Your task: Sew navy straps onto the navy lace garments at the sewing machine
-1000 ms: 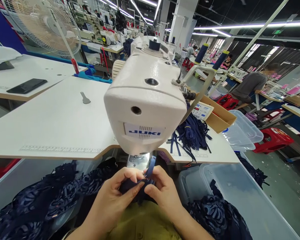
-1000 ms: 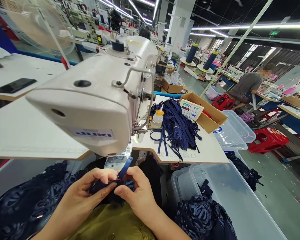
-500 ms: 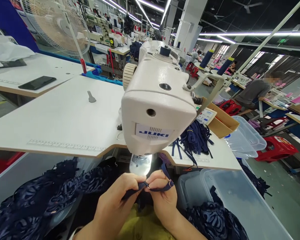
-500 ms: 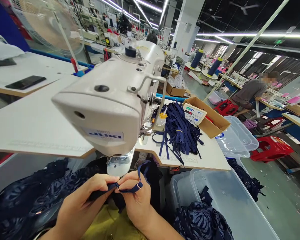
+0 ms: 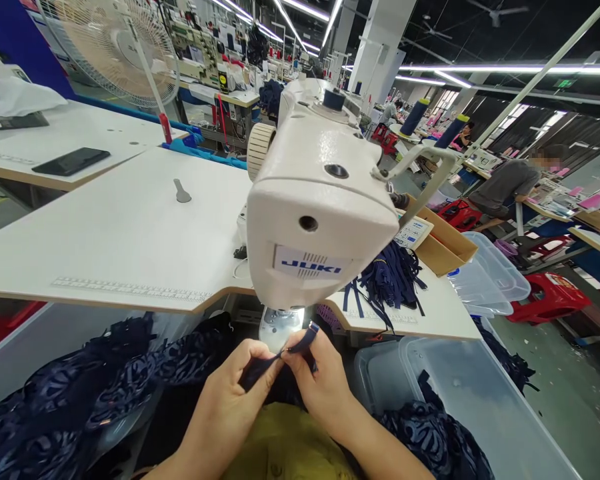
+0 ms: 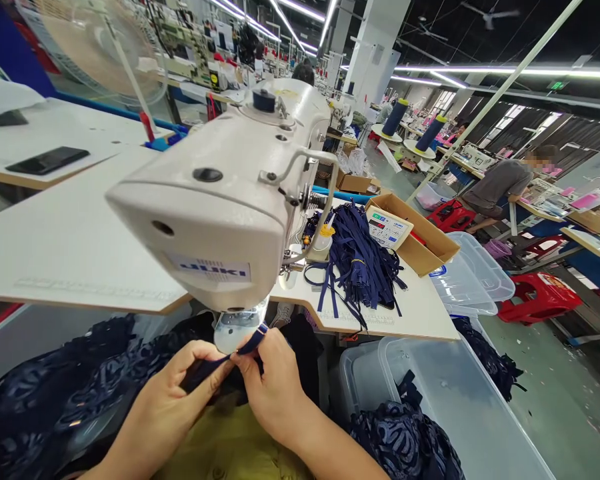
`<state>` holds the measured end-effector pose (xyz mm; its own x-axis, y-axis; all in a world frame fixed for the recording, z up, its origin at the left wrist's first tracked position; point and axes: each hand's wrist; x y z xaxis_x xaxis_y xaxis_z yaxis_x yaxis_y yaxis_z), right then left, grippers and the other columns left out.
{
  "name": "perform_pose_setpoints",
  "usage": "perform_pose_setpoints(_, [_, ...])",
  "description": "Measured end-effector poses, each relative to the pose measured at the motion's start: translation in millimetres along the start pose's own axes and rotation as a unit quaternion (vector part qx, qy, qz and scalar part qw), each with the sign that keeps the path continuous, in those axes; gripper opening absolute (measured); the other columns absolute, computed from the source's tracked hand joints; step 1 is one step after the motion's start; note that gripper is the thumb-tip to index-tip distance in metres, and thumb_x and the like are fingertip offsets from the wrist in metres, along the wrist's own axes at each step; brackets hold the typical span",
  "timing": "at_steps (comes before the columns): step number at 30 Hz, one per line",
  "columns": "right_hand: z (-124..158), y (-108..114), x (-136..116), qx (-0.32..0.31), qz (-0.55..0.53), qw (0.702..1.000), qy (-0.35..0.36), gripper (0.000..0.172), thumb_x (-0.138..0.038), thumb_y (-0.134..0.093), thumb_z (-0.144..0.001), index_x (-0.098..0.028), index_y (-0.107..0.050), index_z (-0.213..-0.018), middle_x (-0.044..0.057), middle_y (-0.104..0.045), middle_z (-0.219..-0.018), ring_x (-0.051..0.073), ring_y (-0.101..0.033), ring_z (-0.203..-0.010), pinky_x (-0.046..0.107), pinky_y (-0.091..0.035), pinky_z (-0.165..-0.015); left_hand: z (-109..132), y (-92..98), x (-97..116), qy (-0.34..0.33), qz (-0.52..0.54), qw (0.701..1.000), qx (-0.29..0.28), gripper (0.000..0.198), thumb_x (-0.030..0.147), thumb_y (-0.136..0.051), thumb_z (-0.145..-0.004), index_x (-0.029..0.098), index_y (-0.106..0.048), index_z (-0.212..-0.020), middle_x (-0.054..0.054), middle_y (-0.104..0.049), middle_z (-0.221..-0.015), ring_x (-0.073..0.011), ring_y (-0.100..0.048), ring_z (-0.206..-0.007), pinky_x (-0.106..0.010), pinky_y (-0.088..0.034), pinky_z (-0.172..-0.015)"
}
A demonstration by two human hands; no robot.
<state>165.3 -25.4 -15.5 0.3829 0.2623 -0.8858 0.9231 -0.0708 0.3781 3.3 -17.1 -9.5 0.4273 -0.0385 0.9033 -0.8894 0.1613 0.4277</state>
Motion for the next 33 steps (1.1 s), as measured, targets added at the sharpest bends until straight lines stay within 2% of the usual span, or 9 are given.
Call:
perform_pose_setpoints(5, [-2.4, -7.2, 3.9, 0.018, 0.055, 0.998, 0.007, 0.009, -0.02, -0.053, -0.091, -0.024, -0.057, -0.098, 0.002, -0.06, -0.092, 0.018, -0.054, -0.089, 0.03, -0.043, -0.077, -4.8, 1.1, -1.0, 0.048, 0.019, 0.999, -0.008, 0.036, 0.058, -0.058, -0.079, 0.023, -0.051, -0.081, 0.006, -0.055, -0.065, -0.0124, -0.054, -0.058, -0.021, -0.045, -0.053])
perform_pose_setpoints(11, [-11.7, -3.2, -6.9, -0.003, 0.006, 0.997, -0.076, 0.023, -0.015, -0.055, -0.084, -0.026, -0.054, -0.104, 0.0, -0.052, -0.093, 0.015, -0.049, -0.082, 0.028, -0.043, -0.076, -12.0, 3.3, -10.4, 0.023, -0.019, 1.0, -0.006, 0.043, 0.058, -0.058, -0.081, 0.024, -0.049, -0.107, 0.001, -0.066, -0.088, -0.0174, -0.065, -0.077, -0.027, -0.052, -0.066])
perform_pose_setpoints(14, [-19.2, -1.9, -9.0, 0.013, -0.016, 0.993, -0.116, 0.026, -0.013, -0.055, -0.081, -0.023, -0.052, -0.105, 0.0, -0.046, -0.091, 0.014, -0.047, -0.078, 0.028, -0.043, -0.076, -13.6, 6.9, -18.7, -0.11, -0.165, 0.972, 0.128, 0.05, 0.057, -0.061, -0.08, 0.023, -0.053, -0.116, -0.007, -0.062, -0.107, -0.0235, -0.063, -0.096, -0.033, -0.053, -0.075])
perform_pose_setpoints(16, [-23.5, -1.5, -8.0, 0.01, -0.034, 0.99, -0.135, 0.025, -0.015, -0.055, -0.08, -0.022, -0.049, -0.104, -0.001, -0.043, -0.088, 0.014, -0.046, -0.076, 0.028, -0.042, -0.074, -14.0, 11.0, -22.4, -0.263, -0.247, 0.904, 0.228, 0.046, 0.045, -0.066, -0.081, 0.022, -0.056, -0.119, -0.01, -0.058, -0.116, -0.0244, -0.058, -0.107, -0.035, -0.048, -0.09])
perform_pose_setpoints(18, [-27.0, -1.0, -6.0, 0.005, -0.051, 0.988, -0.148, 0.024, -0.017, -0.055, -0.081, -0.021, -0.046, -0.103, -0.002, -0.04, -0.083, 0.014, -0.044, -0.073, 0.028, -0.041, -0.073, -14.9, 15.7, -23.8, -0.414, -0.296, 0.834, 0.211, 0.036, 0.026, -0.062, -0.087, 0.021, -0.058, -0.122, -0.008, -0.06, -0.119, -0.0205, -0.056, -0.112, -0.034, -0.039, -0.103])
perform_pose_setpoints(20, [-29.5, -0.3, -3.5, 0.004, -0.069, 0.985, -0.158, 0.024, -0.02, -0.056, -0.081, -0.021, -0.045, -0.102, -0.004, -0.038, -0.079, 0.014, -0.043, -0.072, 0.028, -0.04, -0.072, -16.7, 19.6, -24.0, -0.496, -0.316, 0.802, 0.108, 0.033, 0.016, -0.047, -0.094, 0.021, -0.057, -0.125, -0.004, -0.065, -0.12, -0.0152, -0.056, -0.114, -0.03, -0.029, -0.109])
perform_pose_setpoints(22, [-31.0, 0.3, -0.7, 0.003, -0.099, 0.981, -0.165, 0.026, -0.021, -0.057, -0.081, -0.021, -0.044, -0.103, -0.005, -0.036, -0.075, 0.013, -0.041, -0.069, 0.028, -0.04, -0.071, -19.0, 21.6, -25.3, -0.498, -0.315, 0.808, 0.035, 0.037, 0.016, -0.036, -0.097, 0.022, -0.054, -0.129, -0.001, -0.065, -0.123, -0.0122, -0.054, -0.118, -0.028, -0.022, -0.112])
perform_pose_setpoints(26, [-31.9, 0.3, 6.9, -0.011, -0.193, 0.968, -0.162, 0.027, -0.023, -0.058, -0.081, -0.022, -0.044, -0.103, -0.005, -0.043, -0.078, 0.011, -0.043, -0.068, 0.024, -0.04, -0.067, -21.1, 20.6, -31.4, -0.444, -0.33, 0.833, 0.011, 0.042, 0.018, -0.035, -0.098, 0.029, -0.046, -0.136, 0.003, -0.064, -0.125, -0.0101, -0.051, -0.122, -0.026, -0.025, -0.107])
perform_pose_setpoints(33, [-47.5, 2.9, 23.5, 0.051, -0.13, 0.979, -0.146, 0.005, -0.025, -0.05, -0.085, -0.02, -0.053, -0.085, -0.005, -0.05, -0.068, 0.012, -0.051, -0.066, 0.024, -0.044, -0.067, -20.3, 7.1, -21.6, -0.43, -0.316, 0.841, 0.085, 0.036, 0.019, -0.033, -0.1, 0.03, -0.058, -0.123, 0.005, -0.069, -0.117, -0.0113, -0.059, -0.111, -0.03, -0.028, -0.098])
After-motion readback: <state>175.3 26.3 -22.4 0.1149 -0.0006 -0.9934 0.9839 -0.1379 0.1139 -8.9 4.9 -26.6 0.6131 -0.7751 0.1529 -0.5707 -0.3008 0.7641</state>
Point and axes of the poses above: each hand's wrist, its own z-axis away from the middle knuckle, its own y-axis out of the back of the hand, x = y × z
